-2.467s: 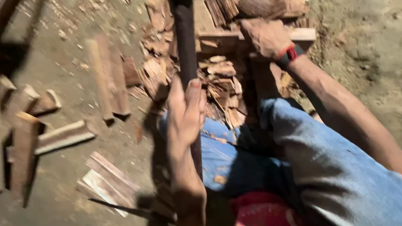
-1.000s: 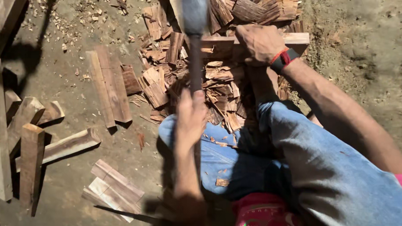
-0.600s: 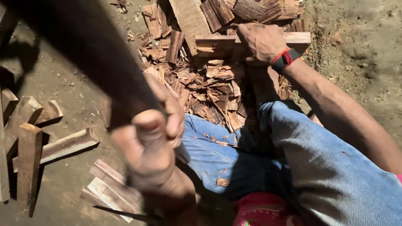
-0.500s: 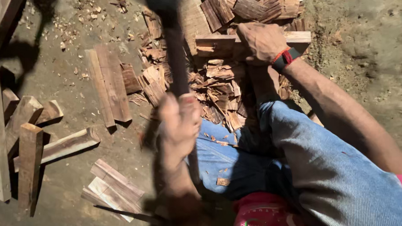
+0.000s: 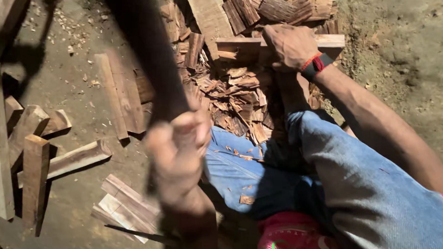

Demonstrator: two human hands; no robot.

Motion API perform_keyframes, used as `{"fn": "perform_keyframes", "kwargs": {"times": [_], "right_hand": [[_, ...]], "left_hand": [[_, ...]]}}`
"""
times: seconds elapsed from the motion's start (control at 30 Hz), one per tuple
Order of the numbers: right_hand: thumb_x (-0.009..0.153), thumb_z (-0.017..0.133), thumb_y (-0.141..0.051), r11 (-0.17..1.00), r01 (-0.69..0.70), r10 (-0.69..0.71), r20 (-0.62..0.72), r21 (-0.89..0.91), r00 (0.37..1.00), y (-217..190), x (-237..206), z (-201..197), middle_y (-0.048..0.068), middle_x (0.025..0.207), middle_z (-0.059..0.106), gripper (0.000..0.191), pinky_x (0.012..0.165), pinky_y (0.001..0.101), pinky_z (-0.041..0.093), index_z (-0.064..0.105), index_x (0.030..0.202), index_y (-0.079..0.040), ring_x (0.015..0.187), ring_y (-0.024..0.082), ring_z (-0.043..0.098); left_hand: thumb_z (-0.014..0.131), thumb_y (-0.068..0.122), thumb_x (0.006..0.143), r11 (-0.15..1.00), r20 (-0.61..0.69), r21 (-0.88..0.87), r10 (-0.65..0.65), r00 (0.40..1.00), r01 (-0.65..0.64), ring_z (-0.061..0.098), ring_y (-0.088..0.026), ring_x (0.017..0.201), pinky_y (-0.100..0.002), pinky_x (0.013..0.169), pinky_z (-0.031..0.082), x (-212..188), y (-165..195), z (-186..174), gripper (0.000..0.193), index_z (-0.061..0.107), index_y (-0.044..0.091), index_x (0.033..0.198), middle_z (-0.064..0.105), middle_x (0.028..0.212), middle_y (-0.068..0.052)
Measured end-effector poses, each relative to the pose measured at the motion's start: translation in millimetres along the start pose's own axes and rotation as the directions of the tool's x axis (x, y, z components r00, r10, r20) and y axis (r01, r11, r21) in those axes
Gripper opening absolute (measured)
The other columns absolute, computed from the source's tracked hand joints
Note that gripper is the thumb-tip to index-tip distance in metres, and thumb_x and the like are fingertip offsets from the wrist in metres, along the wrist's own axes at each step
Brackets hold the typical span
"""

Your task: The person sits on the ground and uses a hammer and chisel to split a piece of wood into smaller pieces. They repeatedly strike the chisel with the hammer to drive it through the wood, creating wood chips and smaller split pieces.

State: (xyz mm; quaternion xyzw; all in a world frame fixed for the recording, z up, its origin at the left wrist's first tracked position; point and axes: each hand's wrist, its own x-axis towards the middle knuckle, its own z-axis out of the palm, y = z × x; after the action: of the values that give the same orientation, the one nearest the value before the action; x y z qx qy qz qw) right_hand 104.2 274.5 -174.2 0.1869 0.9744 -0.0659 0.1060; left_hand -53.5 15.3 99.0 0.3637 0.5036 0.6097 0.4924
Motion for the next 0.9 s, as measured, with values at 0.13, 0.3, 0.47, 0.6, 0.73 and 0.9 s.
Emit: {"fn": "perform_keyframes", "kwargs": {"times": [0.13, 0.3, 0.47, 0.6, 0.73, 0.9], "right_hand": [[0.069, 0.088, -0.054, 0.997, 0.075, -0.073, -0.161, 0.006, 0.984, 1.4, -2.2, -3.3, 0.006, 0.096, 0.070, 0.075, 0.055, 0.0393, 0.052, 0.048, 0.117, -0.012, 0.079, 0.027, 0.070], [0.074, 0.084, -0.045, 0.999, 0.050, -0.049, -0.149, 0.003, 0.988, 1.7, -1.9, -6.0, 0.007, 0.097, 0.071, 0.071, 0.057, 0.0405, 0.053, 0.049, 0.126, -0.012, 0.082, 0.028, 0.071], [0.061, 0.087, -0.058, 0.997, 0.073, -0.073, -0.118, -0.004, 0.990, -0.1, 6.5, 1.9, 0.006, 0.098, 0.070, 0.083, 0.050, 0.0374, 0.054, 0.048, 0.115, -0.008, 0.085, 0.026, 0.072], [0.072, 0.084, -0.062, 0.999, -0.032, 0.031, 0.073, 0.020, 0.997, -4.2, 9.0, 5.8, 0.007, 0.095, 0.069, 0.078, 0.055, 0.0383, 0.056, 0.047, 0.118, -0.011, 0.082, 0.026, 0.071], [0.088, 0.078, -0.036, 0.999, -0.029, 0.028, 0.021, 0.041, 0.999, -8.1, 0.9, -2.4, 0.007, 0.099, 0.071, 0.054, 0.054, 0.0455, 0.056, 0.050, 0.129, -0.016, 0.082, 0.028, 0.073], [0.072, 0.087, -0.049, 0.988, 0.010, -0.011, 0.002, 0.153, 1.000, 1.9, 11.2, -22.5, 0.015, 0.100, 0.072, 0.085, 0.063, 0.0484, 0.057, 0.050, 0.142, -0.018, 0.084, 0.036, 0.072]], "left_hand": [[0.048, 0.034, 0.107, 0.839, -0.415, 0.121, -0.442, 0.795, 0.530, 0.044, -0.009, 0.045, -0.027, 0.037, 0.036, -5.2, -94.0, 24.7, 0.028, 0.051, 0.006, 0.103, 0.045, 0.060, 0.003], [0.040, 0.052, 0.109, 0.845, -0.287, 0.473, -0.119, 0.950, 0.249, 0.050, -0.007, 0.054, -0.025, 0.044, 0.042, -27.0, -70.8, 14.7, 0.047, 0.053, 0.007, 0.108, 0.050, 0.067, 0.004], [0.042, 0.055, 0.113, 0.877, -0.230, 0.468, 0.242, 0.943, -0.111, 0.047, -0.007, 0.053, -0.026, 0.045, 0.036, -33.2, -26.4, 16.3, 0.051, 0.052, 0.005, 0.106, 0.052, 0.070, 0.002], [0.039, 0.044, 0.113, 0.903, -0.285, 0.375, -0.105, 0.953, 0.211, 0.045, -0.004, 0.049, -0.023, 0.040, 0.035, -13.1, -84.6, 14.5, 0.039, 0.051, 0.008, 0.108, 0.047, 0.066, 0.006], [0.045, 0.034, 0.106, 0.819, -0.469, 0.054, -0.484, 0.738, 0.572, 0.039, -0.005, 0.040, -0.024, 0.032, 0.031, -16.1, -127.3, 11.7, 0.028, 0.052, 0.007, 0.109, 0.041, 0.056, 0.006], [0.047, 0.041, 0.110, 0.943, -0.470, 0.003, -0.293, 0.832, 0.334, 0.040, -0.003, 0.045, -0.022, 0.036, 0.031, -46.4, -83.7, -10.7, 0.036, 0.044, 0.005, 0.111, 0.043, 0.063, 0.006]]}}
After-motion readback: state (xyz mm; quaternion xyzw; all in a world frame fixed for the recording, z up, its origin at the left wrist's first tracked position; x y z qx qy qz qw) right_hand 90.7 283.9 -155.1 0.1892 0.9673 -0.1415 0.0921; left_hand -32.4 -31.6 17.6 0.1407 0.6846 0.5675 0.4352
